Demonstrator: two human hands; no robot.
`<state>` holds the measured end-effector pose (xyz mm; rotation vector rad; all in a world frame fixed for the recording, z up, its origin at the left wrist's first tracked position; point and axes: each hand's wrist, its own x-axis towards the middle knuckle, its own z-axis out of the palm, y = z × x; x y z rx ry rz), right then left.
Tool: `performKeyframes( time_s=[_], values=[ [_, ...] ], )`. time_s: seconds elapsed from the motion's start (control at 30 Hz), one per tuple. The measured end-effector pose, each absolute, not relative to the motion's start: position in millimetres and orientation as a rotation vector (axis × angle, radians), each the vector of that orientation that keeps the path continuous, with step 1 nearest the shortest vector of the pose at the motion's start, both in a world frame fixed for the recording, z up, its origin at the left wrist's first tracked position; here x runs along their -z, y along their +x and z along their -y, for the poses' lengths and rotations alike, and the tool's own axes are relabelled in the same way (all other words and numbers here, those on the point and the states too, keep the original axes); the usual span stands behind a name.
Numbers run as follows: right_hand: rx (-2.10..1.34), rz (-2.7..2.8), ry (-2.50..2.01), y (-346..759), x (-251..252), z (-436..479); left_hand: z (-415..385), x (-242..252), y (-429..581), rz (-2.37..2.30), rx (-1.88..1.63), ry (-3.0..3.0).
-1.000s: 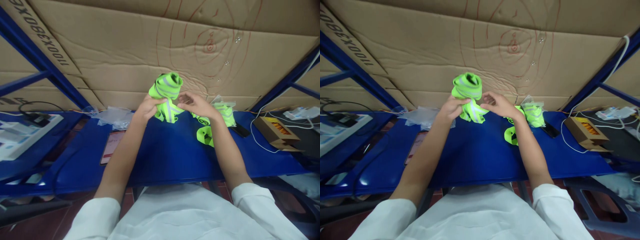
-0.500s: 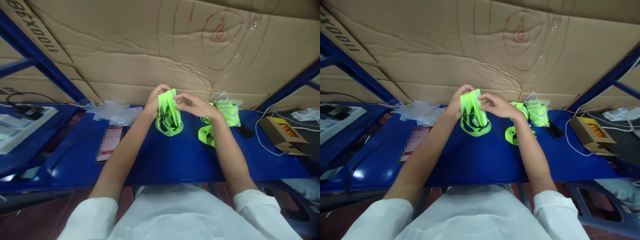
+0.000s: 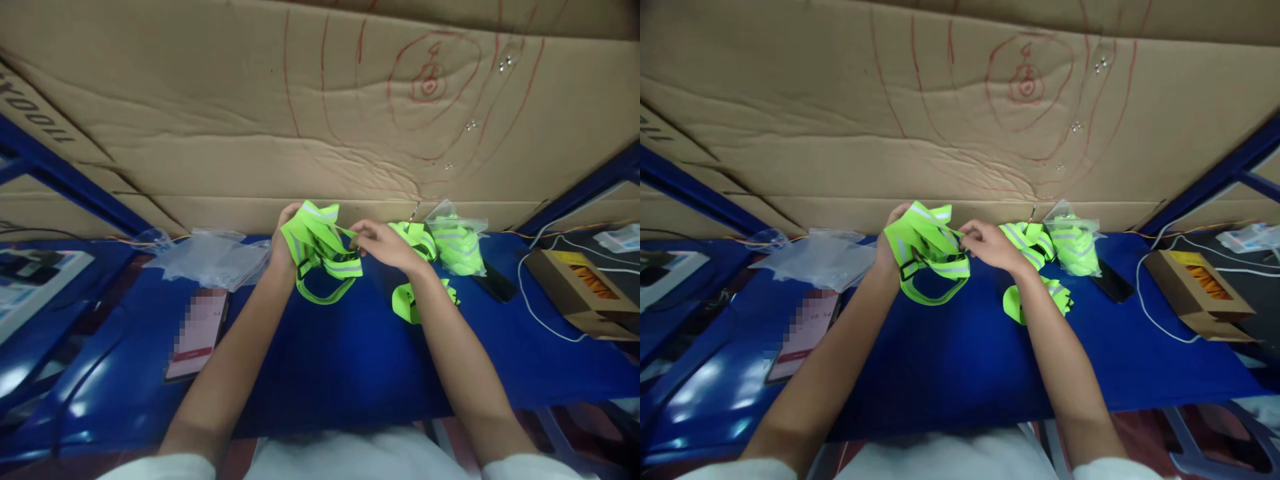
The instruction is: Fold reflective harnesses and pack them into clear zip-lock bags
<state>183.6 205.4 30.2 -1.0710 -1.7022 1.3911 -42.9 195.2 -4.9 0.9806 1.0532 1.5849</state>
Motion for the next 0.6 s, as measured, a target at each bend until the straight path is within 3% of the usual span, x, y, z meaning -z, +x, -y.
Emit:
performKeyframes(
  time_s=[0.17,0.23,0.37,0.6],
  values=[
    [-1.36,1.201,-1.205,177.9,6.7,-177.8,-147.0,10.8,-40.2,-1.408,-1.57,1.244],
    [-1.386,1.096,-1.201,175.5,20.4,-161.6,-124.6,15.3,-38.6,-1.613,-1.386,1.605],
    [-1.345,0.957,-1.146,181.5,29.2,-144.2,-98.7,23.6,-36.9,-1.366,-1.033,2.225],
    [-1.297,1.254,-1.056,193.3,40.1,-137.3,-95.8,39.4,-43.8,-1.312,-0.759,2.368]
  ],
)
